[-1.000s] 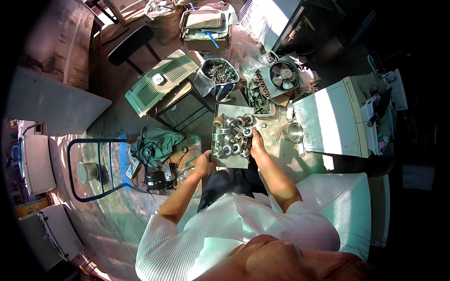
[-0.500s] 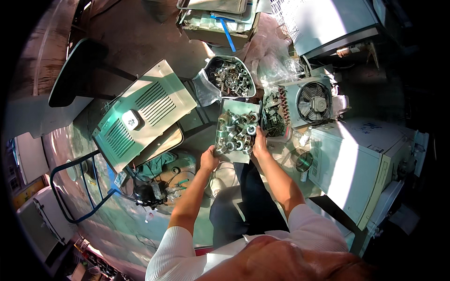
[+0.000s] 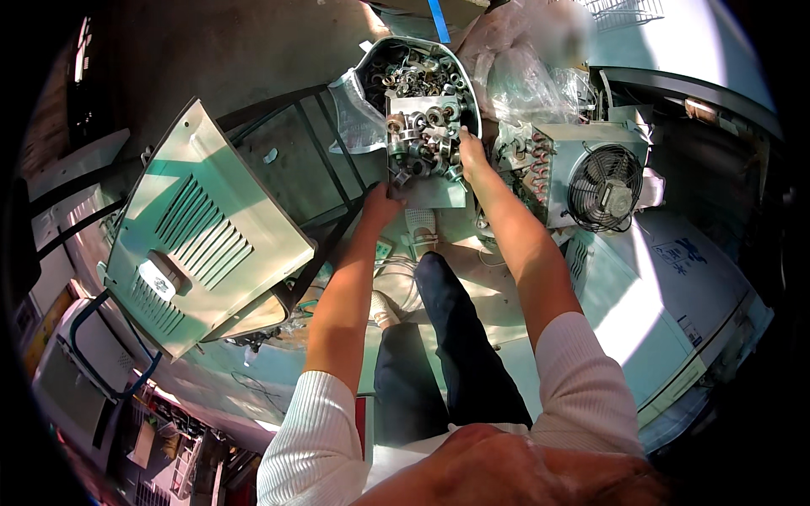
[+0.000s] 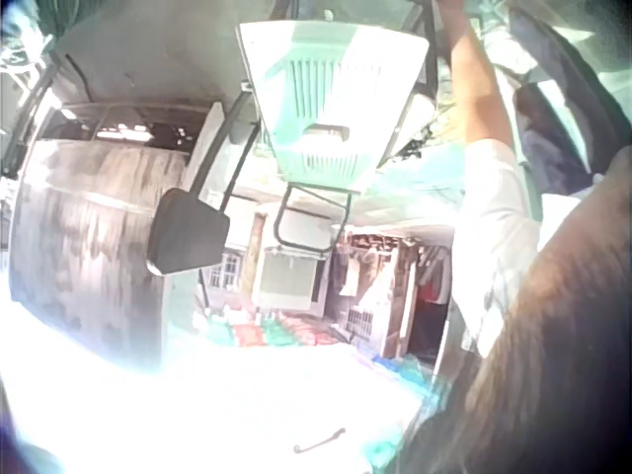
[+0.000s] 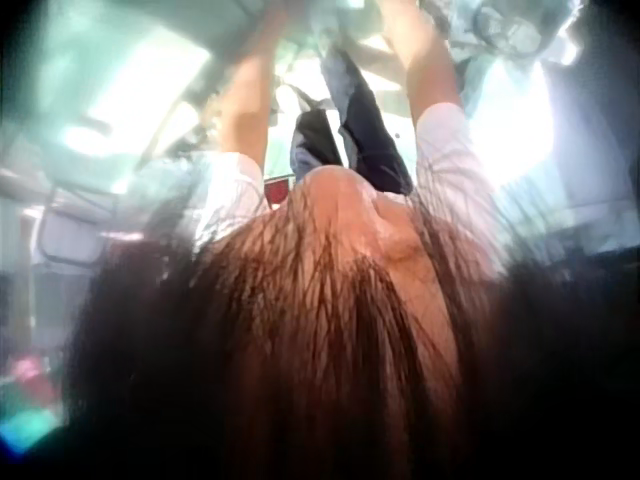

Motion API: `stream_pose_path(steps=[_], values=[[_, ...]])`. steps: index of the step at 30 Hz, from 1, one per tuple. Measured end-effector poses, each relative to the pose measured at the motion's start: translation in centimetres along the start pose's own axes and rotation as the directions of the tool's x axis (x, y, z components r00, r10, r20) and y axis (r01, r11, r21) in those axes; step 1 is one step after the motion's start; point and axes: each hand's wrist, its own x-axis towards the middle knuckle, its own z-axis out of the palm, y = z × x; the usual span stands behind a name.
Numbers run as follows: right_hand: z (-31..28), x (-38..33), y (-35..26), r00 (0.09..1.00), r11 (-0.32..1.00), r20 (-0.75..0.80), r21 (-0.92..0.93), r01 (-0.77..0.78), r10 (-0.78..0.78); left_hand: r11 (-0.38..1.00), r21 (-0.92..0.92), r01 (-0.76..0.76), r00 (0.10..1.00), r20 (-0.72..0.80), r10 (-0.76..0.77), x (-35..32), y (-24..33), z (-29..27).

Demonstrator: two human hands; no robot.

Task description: The person carries a metal tray of parts across a workshop, then sits down to disassemble a motor component using a screwdriver to remove internal pieces.

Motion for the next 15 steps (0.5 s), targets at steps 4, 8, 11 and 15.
stream_pose_path(steps=[4,8,11,15], values=[[0.9,5.0,-0.3,0.98,0.978,-0.093,-0.096,-0.187,0.178,0.834,-0.473,0.286,0.933,0.336,-0.129,2.0,0.8,-1.3],[-1.7,9.8,3.6,0.979,0.981,-0.176,-0.145,-0.131,0.104,0.738,-0.547,0.395,0.883,0.448,-0.141,1.0,4.2,-3.1],[-1.7,8.5,2.3,0.99,0.988,-0.068,-0.075,-0.132,0.127,0.633,-0.625,0.458,0.873,0.452,-0.186,0.8,4.0,-3.6],[-1.0,2.1,-3.2,0.996,0.997,0.037,0.027,-0.077,0.076,0.608,-0.665,0.433,0.879,0.46,-0.124,0.8,4.3,-4.2]])
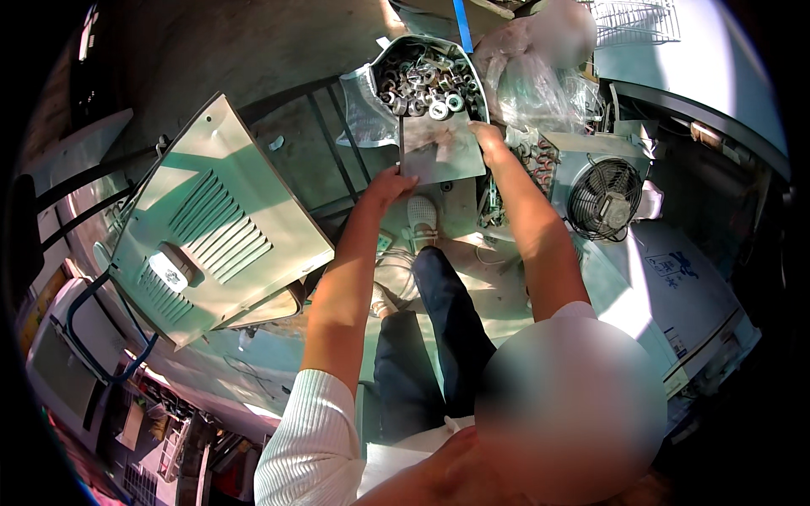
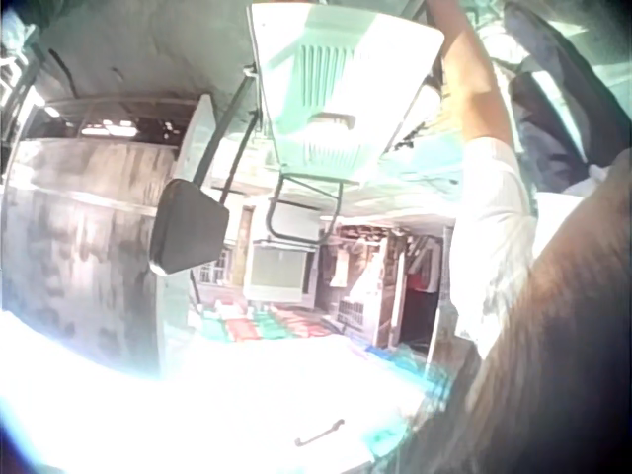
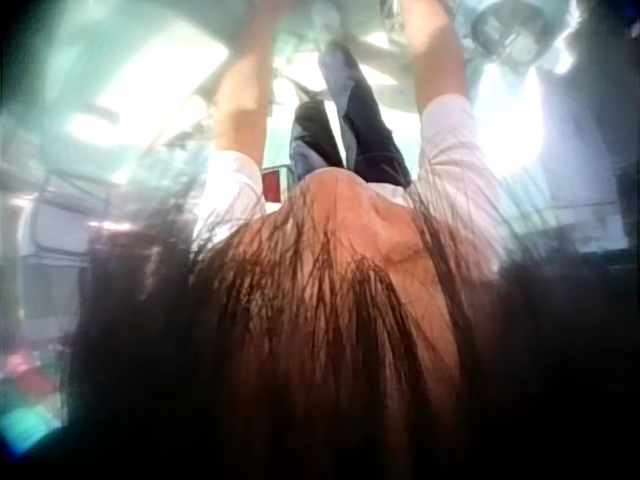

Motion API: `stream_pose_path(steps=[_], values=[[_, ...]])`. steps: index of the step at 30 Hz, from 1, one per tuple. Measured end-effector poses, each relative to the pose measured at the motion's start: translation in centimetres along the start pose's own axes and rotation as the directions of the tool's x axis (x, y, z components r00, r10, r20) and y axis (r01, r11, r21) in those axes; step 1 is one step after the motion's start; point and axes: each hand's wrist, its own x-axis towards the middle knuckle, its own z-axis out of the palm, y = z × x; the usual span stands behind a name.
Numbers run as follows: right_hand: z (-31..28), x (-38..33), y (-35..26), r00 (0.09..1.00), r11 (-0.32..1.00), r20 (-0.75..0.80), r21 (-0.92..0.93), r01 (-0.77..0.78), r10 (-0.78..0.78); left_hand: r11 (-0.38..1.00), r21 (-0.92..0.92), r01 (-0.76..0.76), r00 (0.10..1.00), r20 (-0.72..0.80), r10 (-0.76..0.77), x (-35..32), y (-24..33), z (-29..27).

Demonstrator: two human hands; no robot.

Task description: The person carries a metal tray of parts across a workshop, then sits down to disassemble a motor component using a screwdriver to remove internal pieces.

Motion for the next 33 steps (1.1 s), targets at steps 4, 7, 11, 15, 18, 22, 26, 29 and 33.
stream_pose_path(steps=[4,7,11,15,18,22,26,29,33], values=[[0.2,-2.4,-0.6,0.994,0.991,0.058,-0.092,0.099,-0.094,1.0,0.015,0.004,0.999,-0.035,-0.004,-0.6,0.8,0.5],[0.3,-3.1,-0.7,0.983,0.971,0.039,-0.156,0.183,-0.179,1.0,-0.011,0.02,0.999,-0.045,-0.021,-1.3,0.2,0.7],[0.2,-3.2,-1.5,0.971,0.941,0.029,-0.239,0.239,-0.239,0.998,-0.066,-0.001,1.0,-0.031,-0.001,-2.0,1.6,1.0],[0.0,-3.5,-3.0,0.965,0.921,0.043,-0.29,0.26,-0.259,0.994,-0.106,-0.023,0.999,-0.026,0.02,-3.1,2.3,1.8],[-0.6,-2.4,-2.8,0.945,0.907,0.022,-0.275,0.32,-0.327,0.991,-0.112,-0.068,0.997,-0.036,0.064,-4.2,3.1,2.9],[0.0,-3.8,-5.0,0.947,0.908,-0.005,-0.285,0.306,-0.321,0.995,-0.088,-0.056,0.996,-0.07,0.05,-4.0,3.7,3.1],[0.6,-5.9,-6.0,0.93,0.879,0.0,-0.327,0.346,-0.367,0.986,-0.124,-0.111,0.992,-0.077,0.102,-4.5,3.8,2.9],[2.1,-9.4,-6.2,0.926,0.888,-0.016,-0.291,0.356,-0.377,0.975,-0.107,-0.194,0.976,-0.119,0.182,-5.4,3.4,2.6],[0.8,-12.5,-2.4,0.959,0.952,-0.035,-0.14,0.272,-0.28,0.984,-0.091,-0.151,0.987,-0.061,0.146,-8.2,1.2,2.5]])
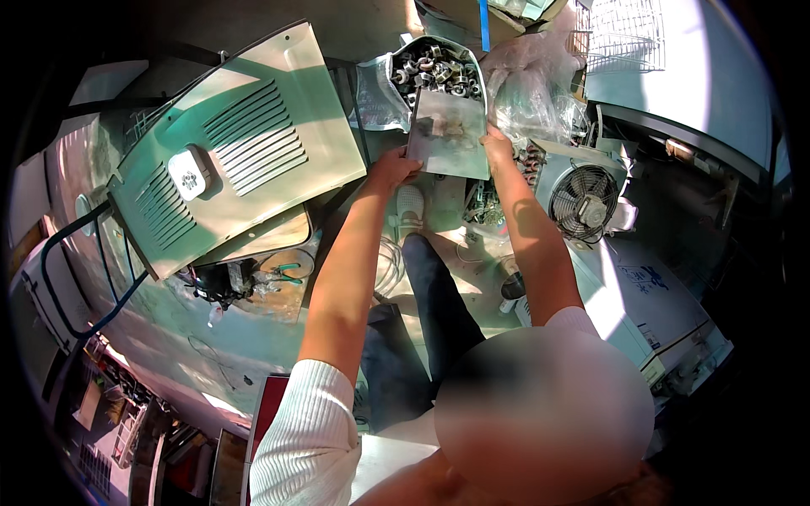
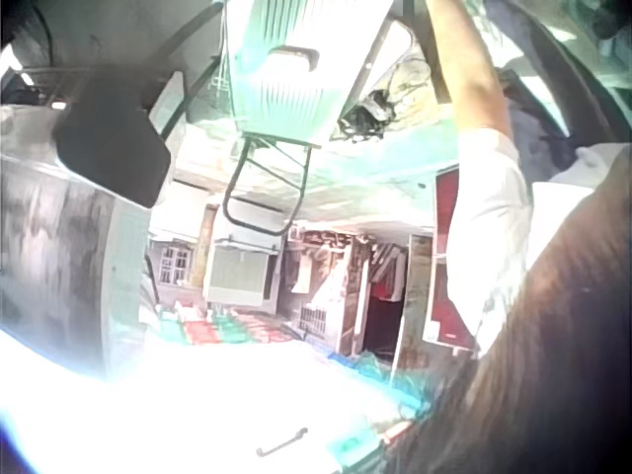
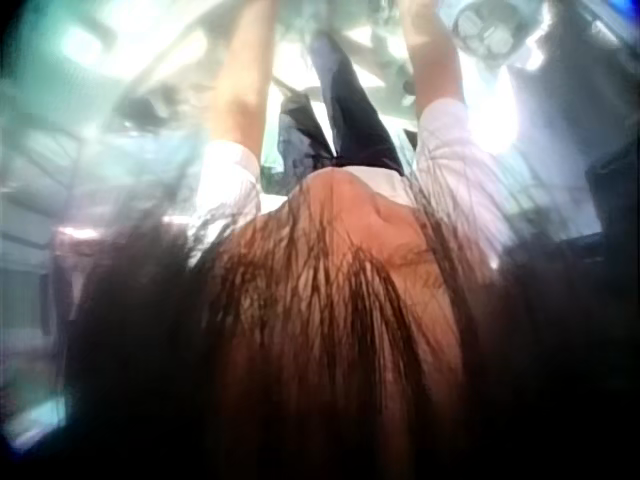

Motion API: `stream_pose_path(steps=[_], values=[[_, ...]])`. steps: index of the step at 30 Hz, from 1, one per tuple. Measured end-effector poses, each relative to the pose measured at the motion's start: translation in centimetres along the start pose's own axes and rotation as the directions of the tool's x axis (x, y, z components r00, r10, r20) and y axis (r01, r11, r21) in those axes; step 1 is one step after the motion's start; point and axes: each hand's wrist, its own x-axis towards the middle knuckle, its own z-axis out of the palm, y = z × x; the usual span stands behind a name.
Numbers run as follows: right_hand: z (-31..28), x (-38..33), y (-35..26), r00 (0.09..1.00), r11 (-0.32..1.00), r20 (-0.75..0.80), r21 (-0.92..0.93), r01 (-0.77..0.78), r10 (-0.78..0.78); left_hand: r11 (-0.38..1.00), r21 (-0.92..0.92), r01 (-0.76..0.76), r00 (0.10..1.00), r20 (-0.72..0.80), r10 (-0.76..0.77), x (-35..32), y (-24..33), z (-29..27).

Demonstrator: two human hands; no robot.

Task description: The person carries a metal tray of parts across a workshop, then sits down to disassemble a motor component using a screwdriver to remove internal pieces.

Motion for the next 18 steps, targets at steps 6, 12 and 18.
stream_pose_path(steps=[6,12,18], values=[[-0.8,-16.8,6.7,0.979,0.978,0.093,-0.127,-0.167,0.179,0.969,-0.185,0.165,0.986,0.027,-0.163,-14.5,-12.1,-1.3],[3.8,-34.4,19.1,0.936,0.98,0.329,-0.187,-0.067,0.127,0.923,-0.351,0.159,0.965,-0.142,-0.221,-35.7,-27.1,-5.8],[13.5,-49.8,24.6,0.743,0.907,0.669,-0.323,0.27,0.017,0.857,-0.505,-0.104,0.966,-0.256,-0.034,-49.5,-43.6,-12.1]])
